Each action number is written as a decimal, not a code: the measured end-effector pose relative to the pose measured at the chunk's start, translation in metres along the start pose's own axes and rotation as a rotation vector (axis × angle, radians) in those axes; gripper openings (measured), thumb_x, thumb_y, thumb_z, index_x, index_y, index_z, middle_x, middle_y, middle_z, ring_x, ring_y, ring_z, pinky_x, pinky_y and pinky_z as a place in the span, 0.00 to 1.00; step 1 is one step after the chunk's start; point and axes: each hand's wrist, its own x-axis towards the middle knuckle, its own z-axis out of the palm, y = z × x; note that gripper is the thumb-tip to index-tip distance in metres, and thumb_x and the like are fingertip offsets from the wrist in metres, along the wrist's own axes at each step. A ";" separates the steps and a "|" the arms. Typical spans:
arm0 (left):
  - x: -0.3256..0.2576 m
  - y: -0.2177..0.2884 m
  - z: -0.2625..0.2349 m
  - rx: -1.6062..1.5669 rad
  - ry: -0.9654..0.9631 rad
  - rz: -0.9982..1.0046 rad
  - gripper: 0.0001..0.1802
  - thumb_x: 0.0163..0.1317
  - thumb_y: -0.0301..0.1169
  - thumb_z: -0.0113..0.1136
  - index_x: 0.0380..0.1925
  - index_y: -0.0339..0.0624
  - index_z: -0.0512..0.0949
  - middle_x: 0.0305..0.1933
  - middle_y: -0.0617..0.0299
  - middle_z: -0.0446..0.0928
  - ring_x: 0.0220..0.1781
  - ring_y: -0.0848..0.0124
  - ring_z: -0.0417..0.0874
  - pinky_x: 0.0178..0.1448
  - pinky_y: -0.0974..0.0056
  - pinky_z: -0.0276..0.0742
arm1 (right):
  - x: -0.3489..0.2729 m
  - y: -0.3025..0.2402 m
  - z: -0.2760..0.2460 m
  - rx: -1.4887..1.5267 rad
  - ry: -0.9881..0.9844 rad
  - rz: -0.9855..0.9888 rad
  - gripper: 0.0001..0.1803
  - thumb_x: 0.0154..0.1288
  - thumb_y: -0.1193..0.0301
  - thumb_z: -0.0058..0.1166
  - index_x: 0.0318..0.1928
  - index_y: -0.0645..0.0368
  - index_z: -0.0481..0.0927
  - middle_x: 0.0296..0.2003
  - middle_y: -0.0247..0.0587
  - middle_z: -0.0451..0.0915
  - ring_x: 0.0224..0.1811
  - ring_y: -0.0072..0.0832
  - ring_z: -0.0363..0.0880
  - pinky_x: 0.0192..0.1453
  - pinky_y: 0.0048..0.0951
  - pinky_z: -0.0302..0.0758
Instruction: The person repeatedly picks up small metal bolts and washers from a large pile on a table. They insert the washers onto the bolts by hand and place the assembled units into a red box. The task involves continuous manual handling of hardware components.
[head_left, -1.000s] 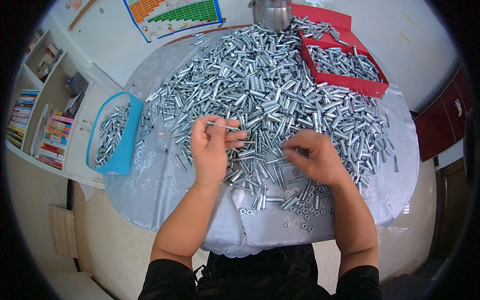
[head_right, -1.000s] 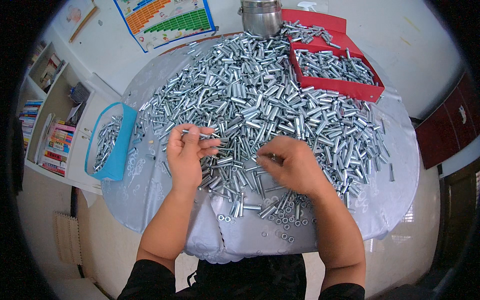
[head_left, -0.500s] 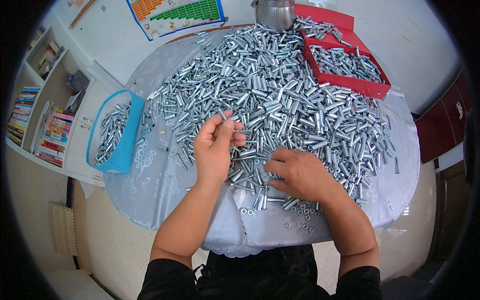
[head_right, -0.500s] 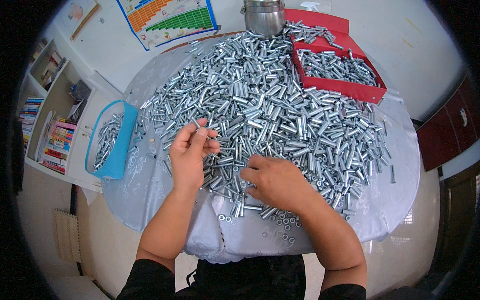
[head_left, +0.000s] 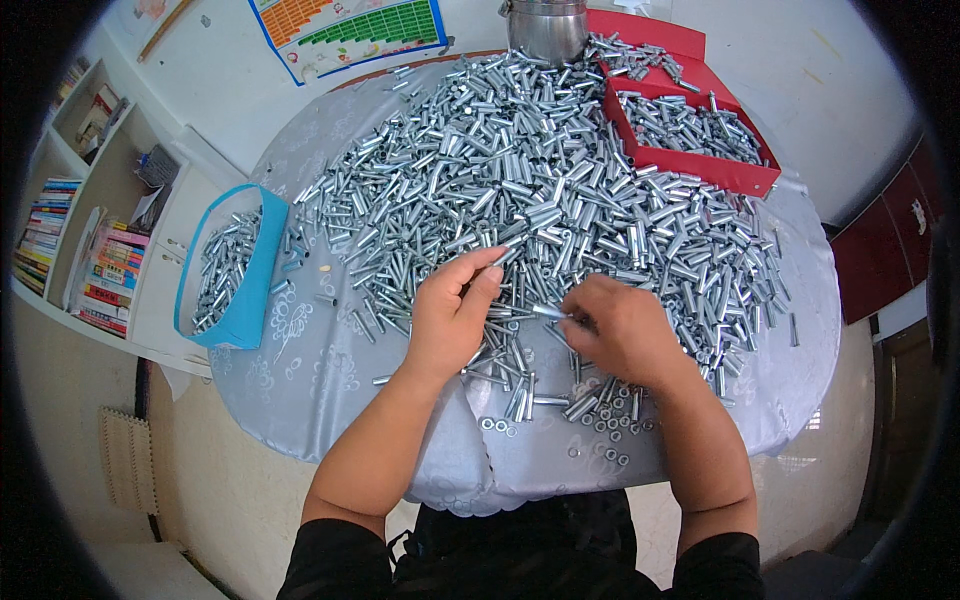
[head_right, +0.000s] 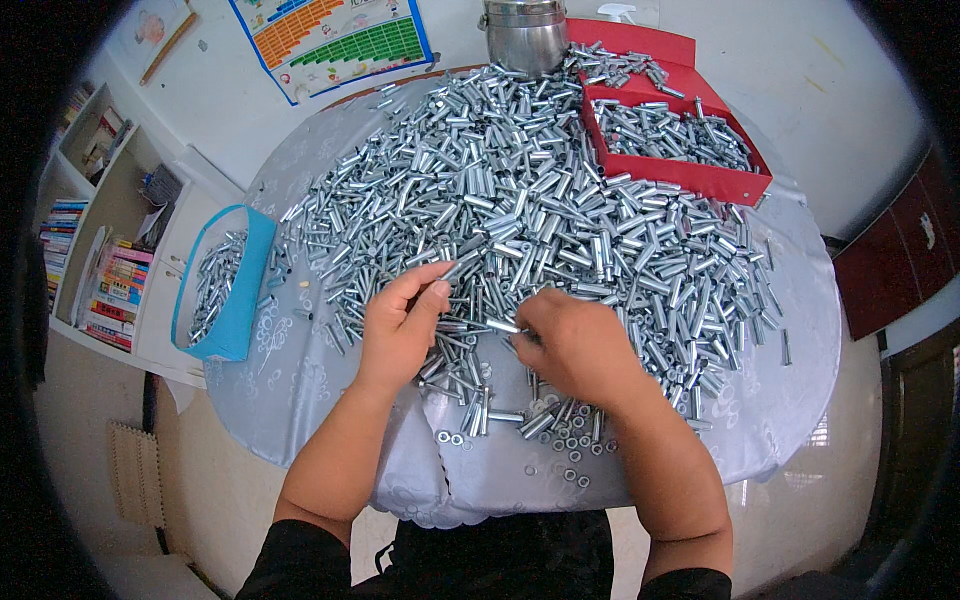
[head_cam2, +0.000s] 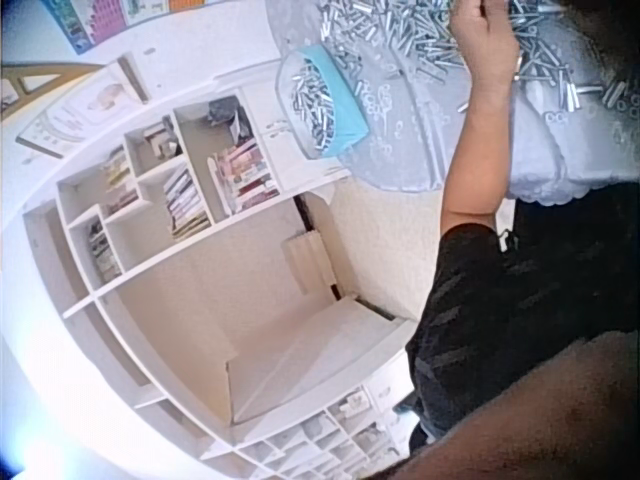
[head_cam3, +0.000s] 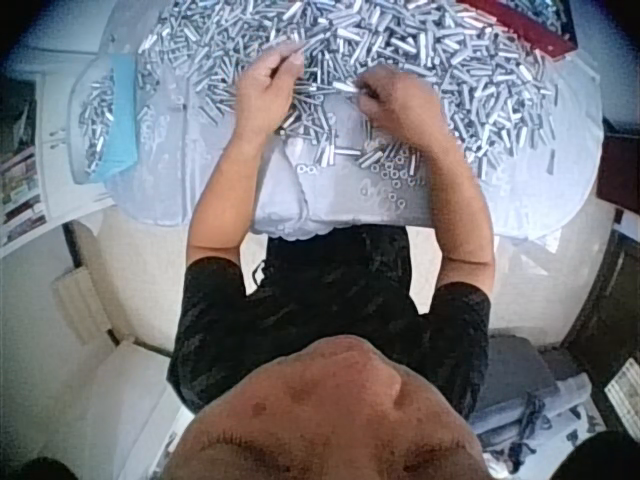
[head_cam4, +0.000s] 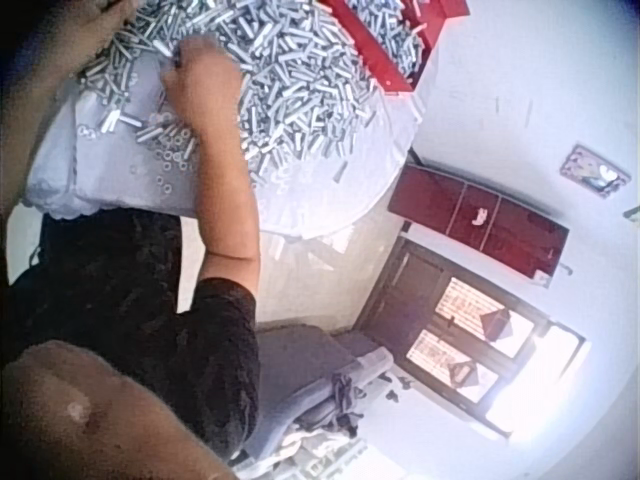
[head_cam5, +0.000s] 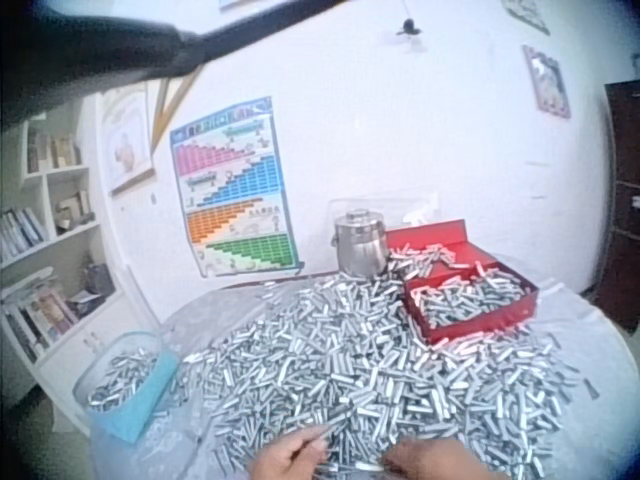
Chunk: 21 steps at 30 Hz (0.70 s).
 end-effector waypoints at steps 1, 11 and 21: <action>-0.001 0.005 0.003 -0.055 -0.005 -0.034 0.13 0.69 0.29 0.56 0.51 0.38 0.78 0.28 0.68 0.77 0.19 0.86 0.66 0.20 0.77 0.61 | 0.002 0.004 -0.003 0.052 0.016 0.029 0.09 0.58 0.68 0.59 0.35 0.59 0.79 0.32 0.45 0.81 0.32 0.41 0.82 0.36 0.39 0.78; -0.001 0.013 0.002 -0.252 -0.090 -0.183 0.05 0.67 0.27 0.59 0.40 0.38 0.78 0.29 0.63 0.80 0.18 0.85 0.67 0.20 0.78 0.62 | 0.005 0.005 -0.011 0.427 0.135 0.256 0.09 0.60 0.74 0.63 0.39 0.64 0.79 0.29 0.43 0.83 0.29 0.28 0.84 0.35 0.27 0.78; -0.004 0.012 0.005 -0.275 -0.179 -0.220 0.14 0.72 0.33 0.53 0.49 0.34 0.77 0.36 0.59 0.83 0.21 0.82 0.75 0.25 0.76 0.70 | 0.005 -0.005 -0.007 0.502 0.118 0.228 0.09 0.60 0.75 0.63 0.41 0.64 0.80 0.29 0.41 0.84 0.29 0.25 0.84 0.35 0.25 0.78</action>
